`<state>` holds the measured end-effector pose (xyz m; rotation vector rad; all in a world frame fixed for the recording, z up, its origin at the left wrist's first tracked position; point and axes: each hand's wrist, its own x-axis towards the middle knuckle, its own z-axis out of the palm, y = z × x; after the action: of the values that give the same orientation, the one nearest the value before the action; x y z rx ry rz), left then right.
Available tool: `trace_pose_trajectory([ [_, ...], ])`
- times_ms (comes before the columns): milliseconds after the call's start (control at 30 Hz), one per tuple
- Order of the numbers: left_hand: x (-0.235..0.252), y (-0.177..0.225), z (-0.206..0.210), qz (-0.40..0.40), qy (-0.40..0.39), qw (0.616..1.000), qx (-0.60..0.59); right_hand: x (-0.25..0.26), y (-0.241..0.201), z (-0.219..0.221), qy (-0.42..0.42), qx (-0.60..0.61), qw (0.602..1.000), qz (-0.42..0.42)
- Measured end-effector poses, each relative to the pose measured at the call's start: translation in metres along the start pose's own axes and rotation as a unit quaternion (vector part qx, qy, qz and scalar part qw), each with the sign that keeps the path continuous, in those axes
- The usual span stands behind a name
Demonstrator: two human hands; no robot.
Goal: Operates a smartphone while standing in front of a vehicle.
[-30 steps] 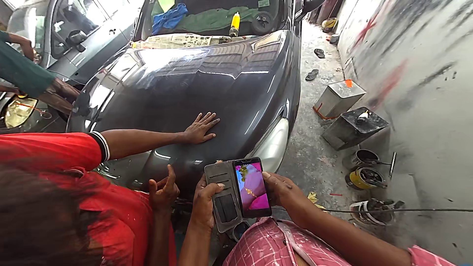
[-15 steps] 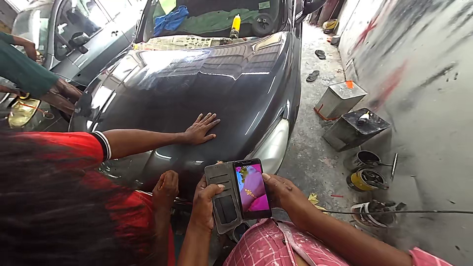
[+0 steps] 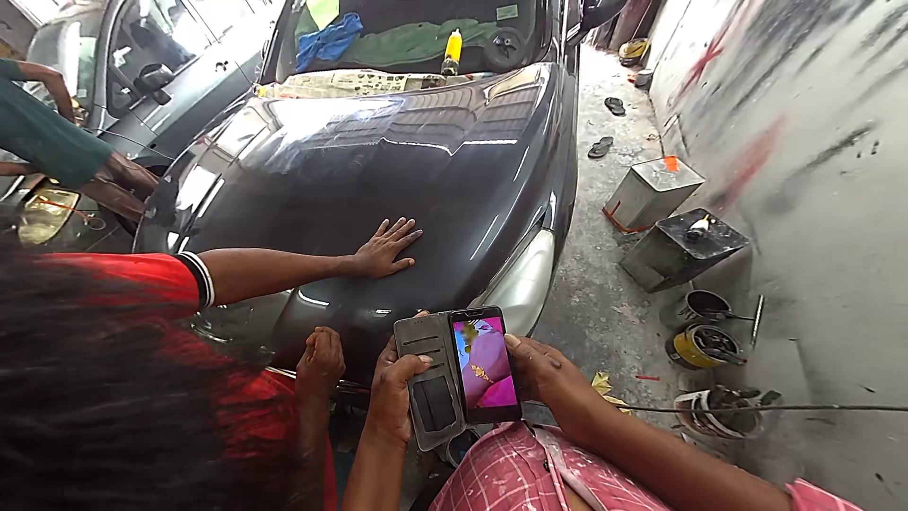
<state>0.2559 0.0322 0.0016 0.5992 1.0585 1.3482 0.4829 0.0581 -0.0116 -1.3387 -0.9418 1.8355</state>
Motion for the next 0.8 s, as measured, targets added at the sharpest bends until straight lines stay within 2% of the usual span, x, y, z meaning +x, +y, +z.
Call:
trace_pose_trajectory([
  [800, -0.003, 0.001, 0.013, -0.01, -0.009, 1.0, -0.013, -0.009, -0.001, -0.009, 0.009, 0.007, 1.0, 0.003],
])
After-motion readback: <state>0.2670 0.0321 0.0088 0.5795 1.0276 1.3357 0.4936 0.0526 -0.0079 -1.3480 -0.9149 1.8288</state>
